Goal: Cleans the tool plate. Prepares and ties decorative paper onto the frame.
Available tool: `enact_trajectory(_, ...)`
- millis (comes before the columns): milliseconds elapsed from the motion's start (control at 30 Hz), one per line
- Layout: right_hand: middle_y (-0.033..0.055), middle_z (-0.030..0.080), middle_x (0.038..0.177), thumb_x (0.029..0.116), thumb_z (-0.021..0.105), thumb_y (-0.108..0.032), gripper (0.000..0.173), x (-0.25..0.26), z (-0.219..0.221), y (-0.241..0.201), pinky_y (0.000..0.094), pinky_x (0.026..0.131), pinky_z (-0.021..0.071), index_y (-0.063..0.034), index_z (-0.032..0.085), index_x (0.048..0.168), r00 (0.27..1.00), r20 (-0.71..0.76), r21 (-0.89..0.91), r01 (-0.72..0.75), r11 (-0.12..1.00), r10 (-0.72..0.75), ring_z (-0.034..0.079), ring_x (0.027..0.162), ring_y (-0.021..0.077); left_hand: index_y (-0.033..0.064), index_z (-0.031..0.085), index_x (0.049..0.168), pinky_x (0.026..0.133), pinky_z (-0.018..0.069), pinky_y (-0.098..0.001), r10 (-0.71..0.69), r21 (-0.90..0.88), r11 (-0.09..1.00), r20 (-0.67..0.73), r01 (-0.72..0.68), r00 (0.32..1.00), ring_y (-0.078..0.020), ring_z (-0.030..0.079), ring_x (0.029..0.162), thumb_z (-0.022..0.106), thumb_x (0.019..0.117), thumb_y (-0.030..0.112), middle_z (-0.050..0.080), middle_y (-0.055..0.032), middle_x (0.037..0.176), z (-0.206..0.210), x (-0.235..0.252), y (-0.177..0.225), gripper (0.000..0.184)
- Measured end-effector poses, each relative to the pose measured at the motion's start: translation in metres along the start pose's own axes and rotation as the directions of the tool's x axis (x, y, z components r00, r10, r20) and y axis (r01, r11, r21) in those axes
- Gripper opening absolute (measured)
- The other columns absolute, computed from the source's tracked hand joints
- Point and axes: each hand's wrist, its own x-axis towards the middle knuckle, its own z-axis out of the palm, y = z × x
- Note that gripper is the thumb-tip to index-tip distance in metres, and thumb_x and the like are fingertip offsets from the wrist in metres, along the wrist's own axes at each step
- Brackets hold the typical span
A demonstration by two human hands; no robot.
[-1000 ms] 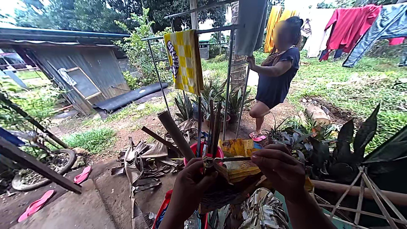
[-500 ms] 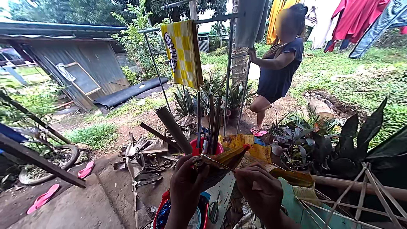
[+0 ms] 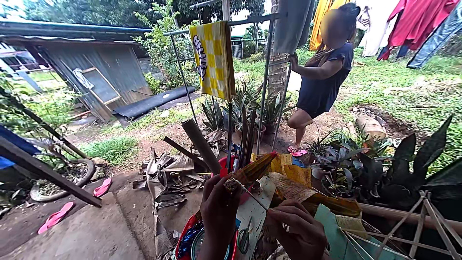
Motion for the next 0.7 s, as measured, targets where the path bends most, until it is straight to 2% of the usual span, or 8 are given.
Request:
enact_trajectory(133, -0.0069, 0.073, 0.097, 0.0956, 0.071, -0.015, 0.012, 0.016, -0.018, 0.004, 0.0205, 0.086, 0.0575, -0.0167, 0.076, 0.106, 0.994, 0.032, 0.076, -0.111, 0.991, 0.109, 0.068, 0.095, 0.0050, 0.0078, 0.072, 0.119, 0.081, 0.0557, -0.0131, 0.060, 0.002, 0.998, 0.021, -0.061, 0.998, 0.0003, 0.064, 0.099, 0.077, 0.0898, 0.017, 0.062, -0.0046, 0.123, -0.005, -0.006, -0.006, 0.031)
enact_trajectory(233, -0.0033, 0.073, 0.097, 0.0980, 0.069, -0.014, 0.012, 0.038, -0.029, 0.011, 0.0222, 0.086, 0.0577, -0.0133, 0.076, 0.106, 0.979, 0.136, 0.143, -0.172, 0.975, 0.153, 0.068, 0.095, 0.0069, 0.0132, 0.070, 0.124, 0.085, 0.0569, -0.0144, 0.135, 0.024, 0.990, 0.066, -0.137, 0.989, 0.0005, 0.063, 0.105, 0.077, 0.0911, 0.018, 0.060, -0.0022, 0.127, -0.010, -0.015, -0.009, 0.034)
enact_trajectory(333, -0.0025, 0.072, 0.100, 0.1001, 0.066, -0.016, 0.012, 0.059, -0.038, 0.016, 0.0212, 0.088, 0.0564, -0.0125, 0.076, 0.106, 0.964, 0.238, 0.117, -0.147, 0.982, 0.116, 0.067, 0.099, 0.0064, 0.0152, 0.069, 0.124, 0.087, 0.0569, -0.0146, 0.189, 0.056, 0.979, 0.076, -0.194, 0.979, 0.0007, 0.063, 0.109, 0.077, 0.0912, 0.017, 0.059, -0.0003, 0.128, -0.012, -0.020, -0.007, 0.034)
enact_trajectory(433, -0.0019, 0.071, 0.101, 0.1010, 0.064, -0.016, 0.013, 0.076, -0.042, 0.018, 0.0221, 0.091, 0.0555, -0.0115, 0.075, 0.106, 0.946, 0.321, 0.111, -0.094, 0.989, 0.054, 0.065, 0.102, 0.0065, 0.0146, 0.069, 0.125, 0.087, 0.0576, -0.0158, 0.206, 0.070, 0.975, 0.087, -0.212, 0.975, -0.0016, 0.063, 0.111, 0.077, 0.0908, 0.016, 0.060, -0.0022, 0.128, -0.015, -0.022, -0.006, 0.035)
enact_trajectory(700, -0.0005, 0.071, 0.103, 0.1016, 0.063, -0.016, 0.015, 0.094, -0.045, 0.023, 0.0239, 0.091, 0.0556, -0.0099, 0.076, 0.105, 0.893, 0.449, 0.125, -0.075, 0.989, 0.011, 0.065, 0.102, 0.0076, 0.0166, 0.069, 0.125, 0.088, 0.0550, -0.0146, 0.257, 0.137, 0.952, 0.119, -0.272, 0.959, -0.0022, 0.062, 0.110, 0.076, 0.0919, 0.018, 0.061, -0.0018, 0.126, -0.017, -0.025, -0.002, 0.033)
